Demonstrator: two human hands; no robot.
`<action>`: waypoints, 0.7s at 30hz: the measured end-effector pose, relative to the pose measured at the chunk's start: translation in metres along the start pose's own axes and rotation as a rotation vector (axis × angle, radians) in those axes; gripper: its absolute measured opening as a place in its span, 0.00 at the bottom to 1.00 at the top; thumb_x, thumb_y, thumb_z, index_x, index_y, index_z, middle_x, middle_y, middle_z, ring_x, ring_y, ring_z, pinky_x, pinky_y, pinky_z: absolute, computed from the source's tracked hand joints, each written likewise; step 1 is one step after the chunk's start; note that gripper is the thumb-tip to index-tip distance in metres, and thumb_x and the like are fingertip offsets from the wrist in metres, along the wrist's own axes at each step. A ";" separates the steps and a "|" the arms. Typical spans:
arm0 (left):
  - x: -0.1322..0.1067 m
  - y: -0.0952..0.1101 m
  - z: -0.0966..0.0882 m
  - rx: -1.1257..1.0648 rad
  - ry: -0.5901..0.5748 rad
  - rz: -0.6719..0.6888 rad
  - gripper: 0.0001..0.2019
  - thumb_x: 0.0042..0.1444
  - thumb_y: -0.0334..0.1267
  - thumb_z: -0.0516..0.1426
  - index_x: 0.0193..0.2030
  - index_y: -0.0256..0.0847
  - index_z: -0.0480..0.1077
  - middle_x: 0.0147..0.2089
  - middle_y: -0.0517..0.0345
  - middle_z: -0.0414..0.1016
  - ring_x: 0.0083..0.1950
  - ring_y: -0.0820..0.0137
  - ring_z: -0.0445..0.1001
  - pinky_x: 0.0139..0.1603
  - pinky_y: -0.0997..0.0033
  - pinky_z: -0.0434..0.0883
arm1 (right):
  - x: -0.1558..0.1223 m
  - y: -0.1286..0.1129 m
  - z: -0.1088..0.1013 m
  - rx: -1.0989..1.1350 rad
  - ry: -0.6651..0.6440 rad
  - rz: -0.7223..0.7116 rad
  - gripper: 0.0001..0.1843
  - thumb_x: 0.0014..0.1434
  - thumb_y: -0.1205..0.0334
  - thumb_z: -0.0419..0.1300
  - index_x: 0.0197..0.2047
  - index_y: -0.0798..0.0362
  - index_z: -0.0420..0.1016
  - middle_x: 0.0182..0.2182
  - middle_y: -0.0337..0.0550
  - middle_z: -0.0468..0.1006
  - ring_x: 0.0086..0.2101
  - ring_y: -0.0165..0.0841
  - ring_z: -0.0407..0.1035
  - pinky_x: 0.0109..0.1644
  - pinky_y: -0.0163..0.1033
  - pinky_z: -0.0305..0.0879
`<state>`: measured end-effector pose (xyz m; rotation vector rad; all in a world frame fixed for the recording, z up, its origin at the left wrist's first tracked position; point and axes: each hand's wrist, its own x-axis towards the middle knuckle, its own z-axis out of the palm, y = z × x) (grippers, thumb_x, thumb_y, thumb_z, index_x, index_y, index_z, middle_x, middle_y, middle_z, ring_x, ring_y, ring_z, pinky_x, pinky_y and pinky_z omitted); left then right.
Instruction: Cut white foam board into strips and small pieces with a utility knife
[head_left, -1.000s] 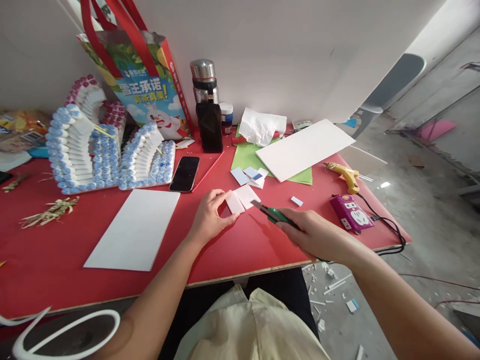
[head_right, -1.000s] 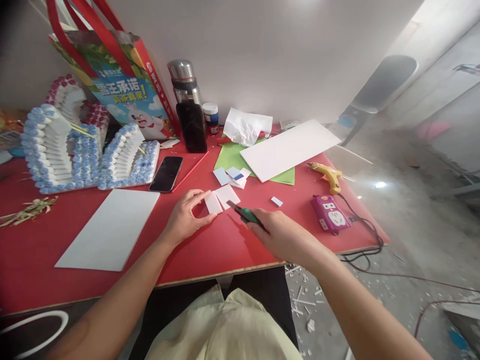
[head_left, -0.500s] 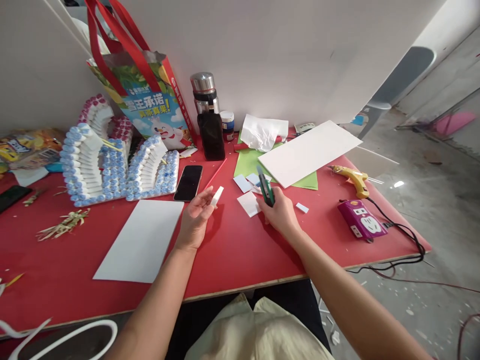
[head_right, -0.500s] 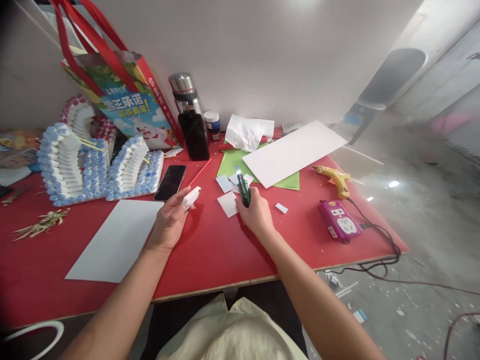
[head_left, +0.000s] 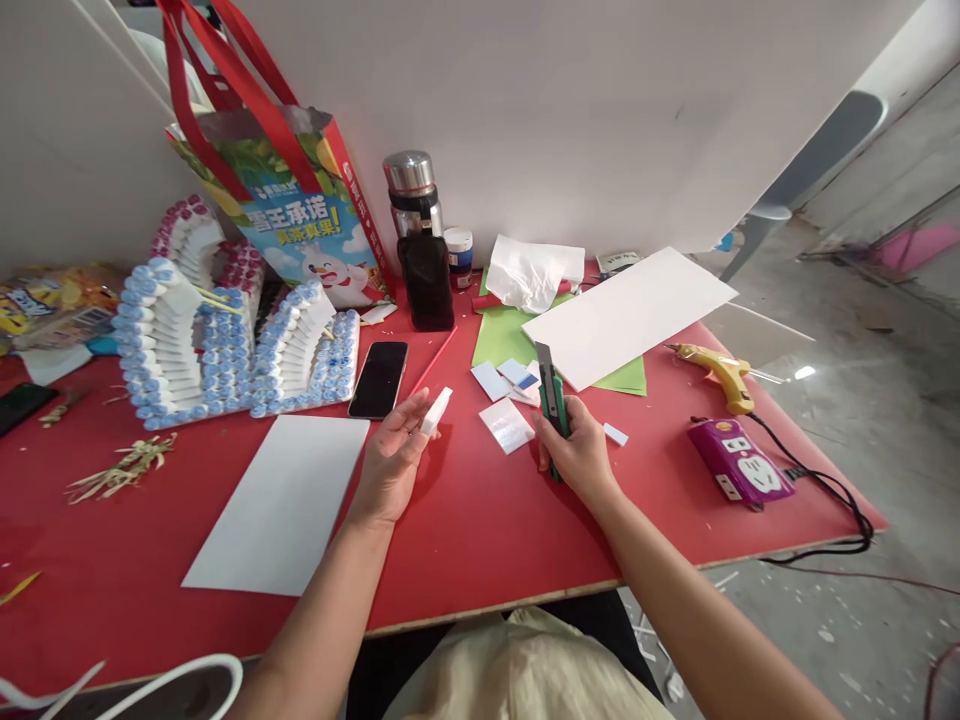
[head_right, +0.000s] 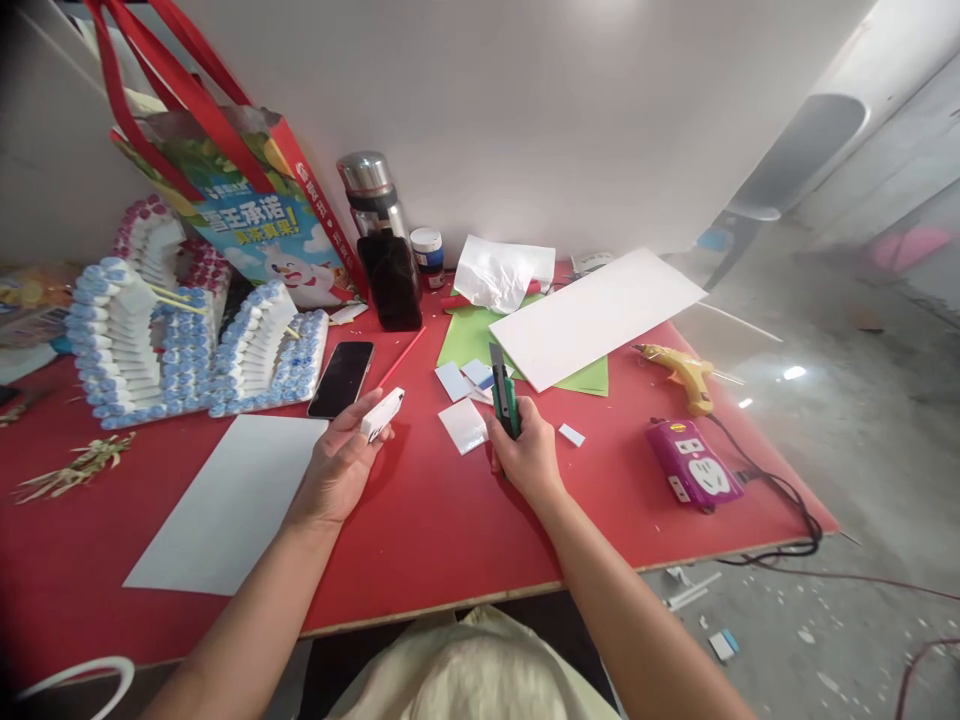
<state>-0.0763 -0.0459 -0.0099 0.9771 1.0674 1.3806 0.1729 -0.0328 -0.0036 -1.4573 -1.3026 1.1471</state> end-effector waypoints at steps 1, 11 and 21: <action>-0.001 0.000 0.001 0.029 -0.002 0.010 0.27 0.52 0.47 0.67 0.59 0.47 0.73 0.61 0.49 0.71 0.49 0.65 0.72 0.52 0.63 0.72 | 0.001 -0.001 0.000 0.053 -0.011 -0.006 0.16 0.61 0.47 0.62 0.38 0.48 0.62 0.17 0.31 0.73 0.15 0.32 0.68 0.23 0.37 0.68; -0.016 -0.003 0.024 0.606 -0.196 0.277 0.34 0.52 0.41 0.68 0.66 0.52 0.65 0.61 0.51 0.69 0.43 0.70 0.73 0.50 0.63 0.75 | 0.005 -0.011 -0.001 0.432 -0.548 0.149 0.25 0.51 0.52 0.71 0.43 0.52 0.63 0.16 0.26 0.71 0.09 0.26 0.59 0.12 0.31 0.57; -0.016 -0.003 0.025 0.549 -0.217 0.202 0.36 0.53 0.39 0.68 0.68 0.53 0.62 0.63 0.50 0.69 0.41 0.71 0.73 0.49 0.64 0.76 | 0.011 -0.006 0.000 0.535 -0.645 0.140 0.21 0.52 0.58 0.71 0.40 0.51 0.64 0.15 0.24 0.67 0.11 0.25 0.59 0.14 0.31 0.62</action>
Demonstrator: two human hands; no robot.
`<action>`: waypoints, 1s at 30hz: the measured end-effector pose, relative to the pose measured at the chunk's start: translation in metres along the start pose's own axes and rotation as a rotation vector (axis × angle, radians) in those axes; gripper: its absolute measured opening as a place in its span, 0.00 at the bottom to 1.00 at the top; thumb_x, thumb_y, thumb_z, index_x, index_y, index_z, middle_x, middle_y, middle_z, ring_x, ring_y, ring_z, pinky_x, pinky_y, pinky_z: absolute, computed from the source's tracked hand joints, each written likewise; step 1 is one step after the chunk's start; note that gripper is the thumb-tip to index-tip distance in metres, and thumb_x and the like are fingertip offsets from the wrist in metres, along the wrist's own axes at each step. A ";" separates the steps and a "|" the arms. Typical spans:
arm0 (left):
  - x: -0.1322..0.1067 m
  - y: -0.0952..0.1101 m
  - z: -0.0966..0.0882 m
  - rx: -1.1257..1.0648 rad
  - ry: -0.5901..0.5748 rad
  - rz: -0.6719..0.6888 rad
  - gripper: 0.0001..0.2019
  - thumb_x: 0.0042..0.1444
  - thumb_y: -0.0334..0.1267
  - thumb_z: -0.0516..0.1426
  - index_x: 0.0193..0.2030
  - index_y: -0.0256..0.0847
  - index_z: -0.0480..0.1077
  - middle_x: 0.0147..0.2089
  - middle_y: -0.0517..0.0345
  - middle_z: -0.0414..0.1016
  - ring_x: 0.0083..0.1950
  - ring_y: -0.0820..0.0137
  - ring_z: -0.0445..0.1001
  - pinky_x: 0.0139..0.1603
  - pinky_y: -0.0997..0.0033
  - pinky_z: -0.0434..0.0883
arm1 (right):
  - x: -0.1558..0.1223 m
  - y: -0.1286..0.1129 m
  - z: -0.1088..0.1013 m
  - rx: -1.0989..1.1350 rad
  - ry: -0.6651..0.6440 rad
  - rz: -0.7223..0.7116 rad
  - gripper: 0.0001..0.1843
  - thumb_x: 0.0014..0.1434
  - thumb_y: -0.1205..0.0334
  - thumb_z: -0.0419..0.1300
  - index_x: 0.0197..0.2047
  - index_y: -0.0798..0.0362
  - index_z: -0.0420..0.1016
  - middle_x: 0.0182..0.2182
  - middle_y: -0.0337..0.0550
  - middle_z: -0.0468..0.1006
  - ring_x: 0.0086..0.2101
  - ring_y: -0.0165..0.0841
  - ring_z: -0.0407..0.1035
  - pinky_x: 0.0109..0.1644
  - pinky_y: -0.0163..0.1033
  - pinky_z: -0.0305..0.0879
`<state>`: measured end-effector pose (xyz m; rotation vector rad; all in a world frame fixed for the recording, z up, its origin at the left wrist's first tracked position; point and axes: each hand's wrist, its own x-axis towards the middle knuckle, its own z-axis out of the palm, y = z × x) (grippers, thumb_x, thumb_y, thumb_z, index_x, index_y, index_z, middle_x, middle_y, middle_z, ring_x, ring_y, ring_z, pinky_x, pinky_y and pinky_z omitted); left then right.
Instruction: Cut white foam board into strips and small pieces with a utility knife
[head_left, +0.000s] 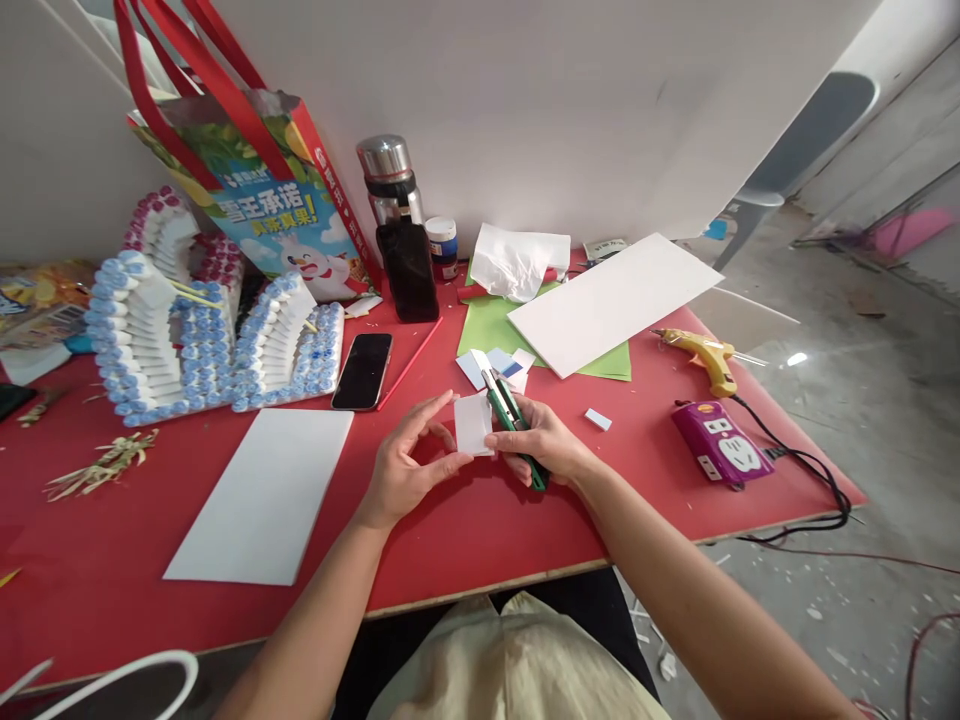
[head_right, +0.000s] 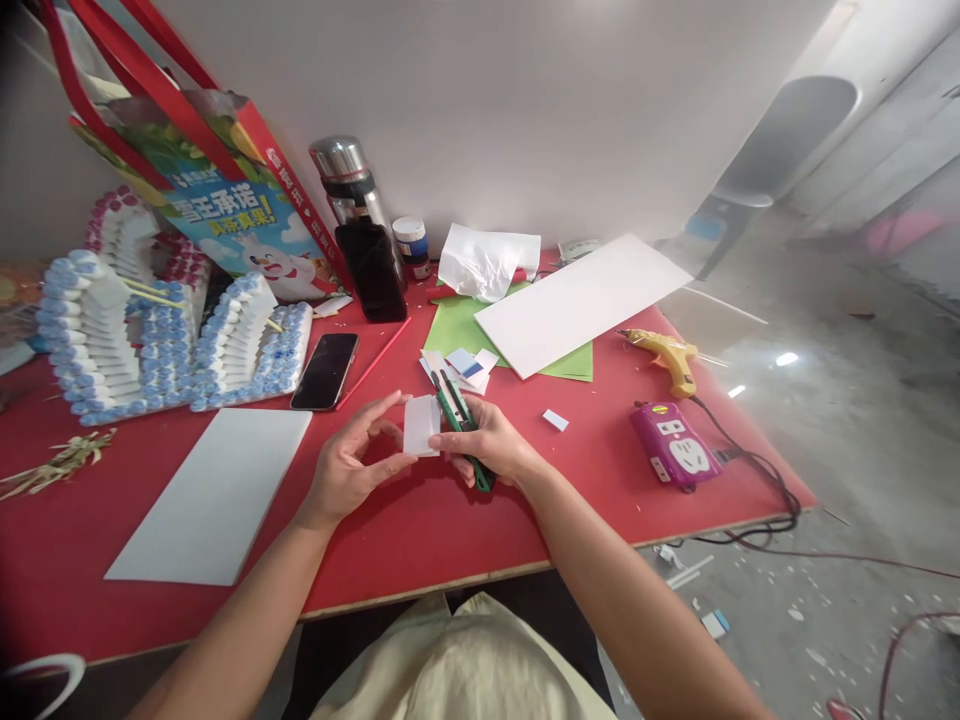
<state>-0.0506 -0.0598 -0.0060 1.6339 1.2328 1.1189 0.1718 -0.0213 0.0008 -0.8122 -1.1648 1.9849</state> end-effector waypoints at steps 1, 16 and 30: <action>0.000 0.000 -0.001 -0.067 0.005 -0.040 0.36 0.53 0.39 0.68 0.68 0.52 0.63 0.64 0.49 0.68 0.41 0.71 0.72 0.48 0.65 0.75 | 0.001 0.001 -0.001 0.002 0.012 -0.002 0.21 0.51 0.58 0.72 0.40 0.51 0.64 0.15 0.24 0.67 0.11 0.25 0.59 0.13 0.31 0.62; 0.020 -0.013 -0.019 -0.916 0.224 -0.243 0.22 0.59 0.52 0.61 0.52 0.36 0.75 0.48 0.46 0.78 0.37 0.68 0.75 0.45 0.65 0.75 | 0.000 0.003 -0.004 -0.097 0.310 -0.120 0.17 0.51 0.55 0.71 0.35 0.51 0.67 0.12 0.26 0.64 0.11 0.26 0.58 0.13 0.32 0.59; 0.017 -0.016 -0.019 -0.771 0.162 -0.211 0.23 0.57 0.46 0.64 0.58 0.42 0.74 0.57 0.48 0.74 0.39 0.73 0.74 0.49 0.65 0.72 | 0.040 -0.039 -0.020 -0.634 0.650 -0.003 0.12 0.53 0.56 0.64 0.33 0.50 0.64 0.13 0.33 0.68 0.13 0.32 0.63 0.16 0.35 0.58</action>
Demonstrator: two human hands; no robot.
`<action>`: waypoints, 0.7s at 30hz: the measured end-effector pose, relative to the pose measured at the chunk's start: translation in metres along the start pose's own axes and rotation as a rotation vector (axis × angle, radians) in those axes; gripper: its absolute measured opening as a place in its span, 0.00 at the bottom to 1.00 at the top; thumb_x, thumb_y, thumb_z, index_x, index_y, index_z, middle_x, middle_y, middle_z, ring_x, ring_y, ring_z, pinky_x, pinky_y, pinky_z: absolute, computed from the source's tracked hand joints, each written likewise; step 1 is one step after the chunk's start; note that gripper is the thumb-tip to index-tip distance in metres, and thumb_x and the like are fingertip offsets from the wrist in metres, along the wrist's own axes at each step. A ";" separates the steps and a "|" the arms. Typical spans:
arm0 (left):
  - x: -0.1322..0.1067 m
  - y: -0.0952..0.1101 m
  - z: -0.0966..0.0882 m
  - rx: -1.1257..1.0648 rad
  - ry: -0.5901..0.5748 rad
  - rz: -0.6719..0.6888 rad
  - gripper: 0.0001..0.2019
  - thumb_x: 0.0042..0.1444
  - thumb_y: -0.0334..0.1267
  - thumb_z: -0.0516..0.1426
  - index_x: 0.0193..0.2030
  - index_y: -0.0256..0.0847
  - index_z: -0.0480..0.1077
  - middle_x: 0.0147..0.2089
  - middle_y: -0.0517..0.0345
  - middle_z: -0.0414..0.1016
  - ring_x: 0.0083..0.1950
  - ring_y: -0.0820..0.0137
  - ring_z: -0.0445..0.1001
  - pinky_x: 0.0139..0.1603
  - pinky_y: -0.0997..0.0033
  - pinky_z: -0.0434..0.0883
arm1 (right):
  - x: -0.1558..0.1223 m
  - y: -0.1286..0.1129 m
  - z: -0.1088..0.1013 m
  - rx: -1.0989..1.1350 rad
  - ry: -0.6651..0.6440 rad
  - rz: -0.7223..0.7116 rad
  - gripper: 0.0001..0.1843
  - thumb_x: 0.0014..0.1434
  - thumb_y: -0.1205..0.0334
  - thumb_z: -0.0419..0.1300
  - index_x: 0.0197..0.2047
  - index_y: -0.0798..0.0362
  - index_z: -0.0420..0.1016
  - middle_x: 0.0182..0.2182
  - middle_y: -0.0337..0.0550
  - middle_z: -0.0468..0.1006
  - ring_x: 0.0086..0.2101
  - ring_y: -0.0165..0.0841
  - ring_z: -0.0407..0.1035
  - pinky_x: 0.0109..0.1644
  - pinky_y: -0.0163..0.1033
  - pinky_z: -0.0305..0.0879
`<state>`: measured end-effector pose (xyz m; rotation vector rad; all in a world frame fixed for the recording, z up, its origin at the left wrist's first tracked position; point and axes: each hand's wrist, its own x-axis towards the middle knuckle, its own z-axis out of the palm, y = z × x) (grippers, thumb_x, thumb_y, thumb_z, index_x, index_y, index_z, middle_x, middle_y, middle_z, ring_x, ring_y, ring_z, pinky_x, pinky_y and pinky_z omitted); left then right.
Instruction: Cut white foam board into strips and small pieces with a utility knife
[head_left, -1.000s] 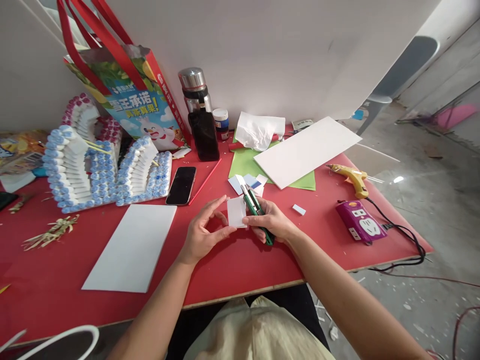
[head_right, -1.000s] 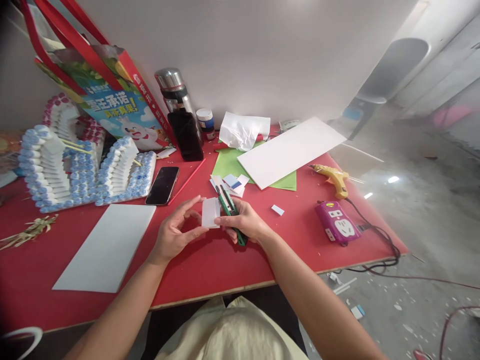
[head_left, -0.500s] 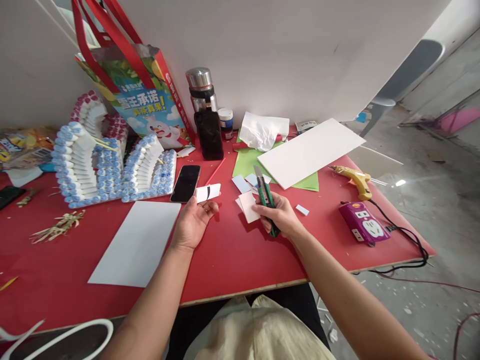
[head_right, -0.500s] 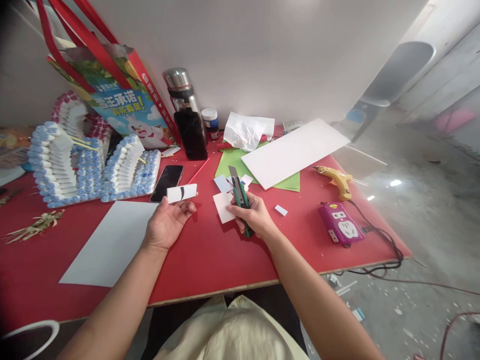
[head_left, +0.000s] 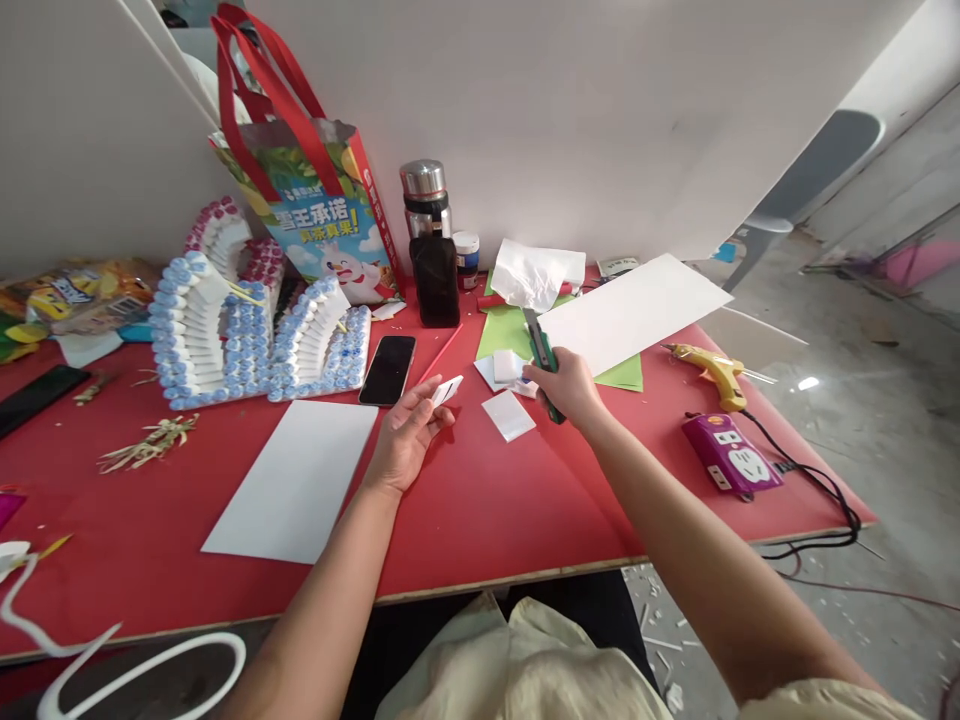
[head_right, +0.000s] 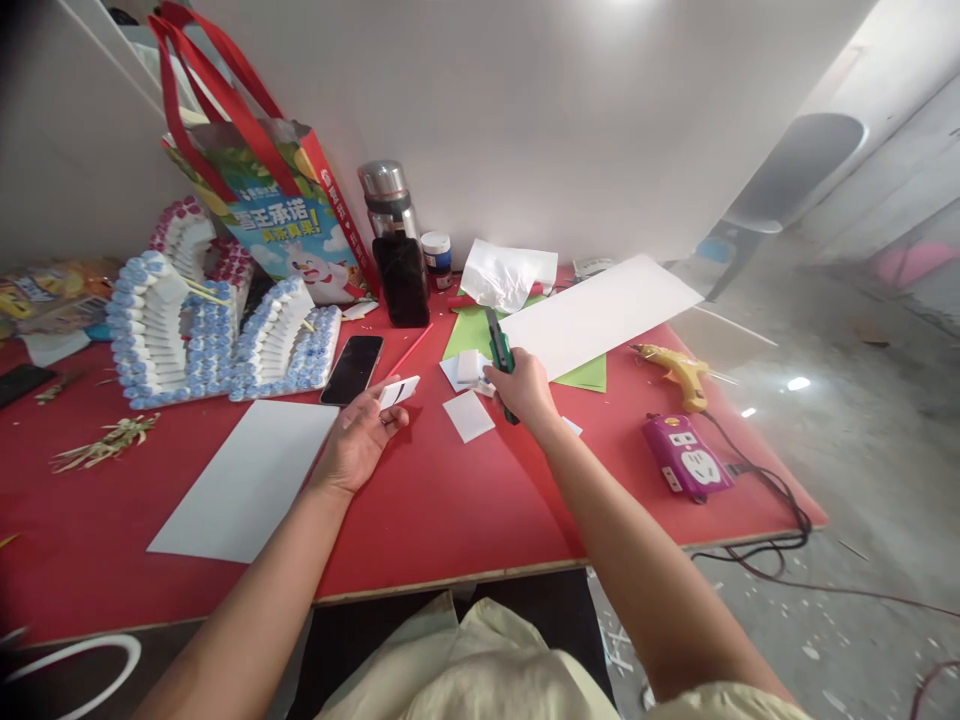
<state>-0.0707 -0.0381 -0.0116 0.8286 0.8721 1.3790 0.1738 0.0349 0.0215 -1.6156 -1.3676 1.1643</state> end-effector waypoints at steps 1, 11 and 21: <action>0.000 0.000 0.000 0.007 -0.001 -0.003 0.23 0.57 0.46 0.65 0.57 0.42 0.74 0.58 0.48 0.73 0.39 0.73 0.74 0.49 0.65 0.72 | -0.006 0.005 -0.003 -0.063 0.022 -0.004 0.12 0.54 0.54 0.63 0.34 0.49 0.64 0.14 0.33 0.68 0.14 0.32 0.63 0.17 0.35 0.58; -0.001 -0.002 -0.001 0.115 0.008 -0.022 0.24 0.54 0.44 0.67 0.58 0.44 0.75 0.57 0.50 0.72 0.40 0.72 0.74 0.50 0.67 0.72 | -0.063 0.016 0.022 -0.747 0.007 -0.071 0.22 0.53 0.43 0.65 0.38 0.49 0.61 0.39 0.44 0.72 0.34 0.40 0.70 0.30 0.39 0.56; -0.002 0.003 0.003 0.125 0.012 0.003 0.23 0.53 0.42 0.67 0.57 0.45 0.75 0.55 0.52 0.73 0.38 0.74 0.73 0.49 0.67 0.72 | -0.045 0.024 0.015 -0.226 -0.073 0.082 0.22 0.46 0.51 0.70 0.39 0.48 0.64 0.25 0.36 0.72 0.23 0.36 0.67 0.23 0.38 0.60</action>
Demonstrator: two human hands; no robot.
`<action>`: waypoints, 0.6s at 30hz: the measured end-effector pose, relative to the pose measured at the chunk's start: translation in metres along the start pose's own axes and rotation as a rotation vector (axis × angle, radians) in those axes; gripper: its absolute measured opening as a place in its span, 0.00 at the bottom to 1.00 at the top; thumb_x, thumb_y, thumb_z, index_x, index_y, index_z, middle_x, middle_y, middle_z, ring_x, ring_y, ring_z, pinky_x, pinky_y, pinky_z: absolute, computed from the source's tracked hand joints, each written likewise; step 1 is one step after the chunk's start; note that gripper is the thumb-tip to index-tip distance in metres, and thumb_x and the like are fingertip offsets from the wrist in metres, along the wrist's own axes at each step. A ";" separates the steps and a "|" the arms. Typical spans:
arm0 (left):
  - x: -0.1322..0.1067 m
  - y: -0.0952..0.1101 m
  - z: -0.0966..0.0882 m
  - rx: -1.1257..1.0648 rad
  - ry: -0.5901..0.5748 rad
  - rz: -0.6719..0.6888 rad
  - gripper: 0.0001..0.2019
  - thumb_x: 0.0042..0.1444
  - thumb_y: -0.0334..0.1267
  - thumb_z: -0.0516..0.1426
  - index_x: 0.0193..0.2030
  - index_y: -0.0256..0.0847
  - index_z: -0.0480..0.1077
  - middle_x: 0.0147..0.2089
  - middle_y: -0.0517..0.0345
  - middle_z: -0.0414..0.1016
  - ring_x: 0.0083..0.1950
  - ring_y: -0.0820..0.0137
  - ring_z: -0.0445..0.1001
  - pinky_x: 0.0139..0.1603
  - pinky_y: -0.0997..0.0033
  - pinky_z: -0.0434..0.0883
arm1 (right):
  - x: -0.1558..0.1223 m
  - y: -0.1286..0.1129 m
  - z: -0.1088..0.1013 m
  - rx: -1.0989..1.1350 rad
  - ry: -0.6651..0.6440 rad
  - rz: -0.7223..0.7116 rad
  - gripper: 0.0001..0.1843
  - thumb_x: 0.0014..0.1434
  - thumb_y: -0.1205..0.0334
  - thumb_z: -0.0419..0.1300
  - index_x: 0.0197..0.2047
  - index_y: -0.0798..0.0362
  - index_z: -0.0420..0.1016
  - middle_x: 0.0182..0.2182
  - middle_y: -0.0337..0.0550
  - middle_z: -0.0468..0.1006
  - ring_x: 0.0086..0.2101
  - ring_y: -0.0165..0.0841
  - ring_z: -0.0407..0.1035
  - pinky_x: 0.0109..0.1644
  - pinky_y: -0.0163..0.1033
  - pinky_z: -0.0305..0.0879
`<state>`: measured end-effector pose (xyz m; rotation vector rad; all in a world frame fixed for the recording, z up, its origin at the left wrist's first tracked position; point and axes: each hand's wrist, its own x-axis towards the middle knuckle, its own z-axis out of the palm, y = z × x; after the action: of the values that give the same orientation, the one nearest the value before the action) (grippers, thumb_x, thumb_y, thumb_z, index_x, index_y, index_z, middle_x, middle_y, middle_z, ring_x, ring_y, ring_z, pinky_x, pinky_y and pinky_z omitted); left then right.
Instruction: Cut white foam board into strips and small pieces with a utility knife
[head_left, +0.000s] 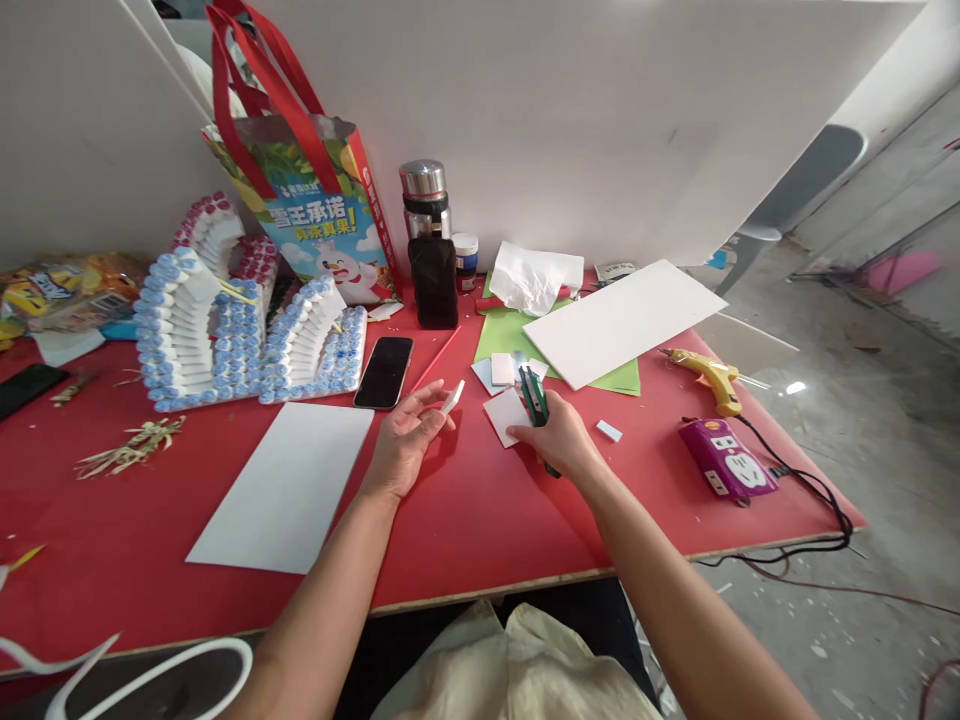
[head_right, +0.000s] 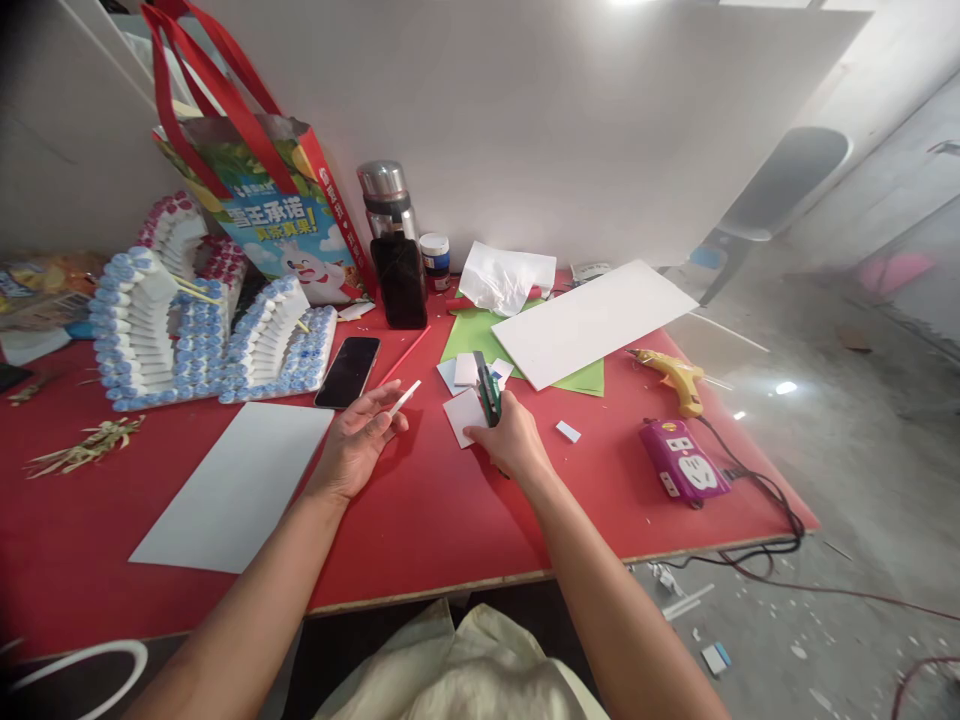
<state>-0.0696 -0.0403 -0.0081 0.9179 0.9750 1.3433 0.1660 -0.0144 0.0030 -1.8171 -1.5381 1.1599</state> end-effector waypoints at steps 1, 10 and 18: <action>0.000 -0.001 0.000 0.004 0.000 -0.001 0.24 0.53 0.42 0.67 0.57 0.45 0.75 0.55 0.52 0.73 0.37 0.74 0.73 0.49 0.66 0.72 | -0.002 0.003 -0.001 0.145 -0.049 0.012 0.20 0.47 0.52 0.69 0.38 0.48 0.65 0.21 0.34 0.70 0.19 0.34 0.65 0.21 0.38 0.60; 0.013 0.011 0.011 0.198 -0.011 0.248 0.31 0.49 0.38 0.70 0.62 0.47 0.71 0.62 0.50 0.70 0.62 0.60 0.69 0.66 0.57 0.64 | 0.013 -0.035 -0.004 0.649 -0.195 -0.073 0.17 0.50 0.52 0.69 0.32 0.50 0.66 0.15 0.33 0.68 0.14 0.28 0.61 0.15 0.33 0.59; 0.053 0.006 0.025 0.321 -0.021 0.458 0.30 0.52 0.38 0.69 0.62 0.48 0.70 0.65 0.50 0.66 0.66 0.57 0.67 0.71 0.52 0.60 | 0.045 -0.033 0.007 0.672 -0.068 -0.137 0.15 0.52 0.52 0.67 0.30 0.50 0.66 0.12 0.34 0.69 0.11 0.28 0.59 0.12 0.32 0.57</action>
<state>-0.0486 0.0138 0.0045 1.4631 1.0193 1.5751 0.1423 0.0355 0.0124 -1.2163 -1.0911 1.4552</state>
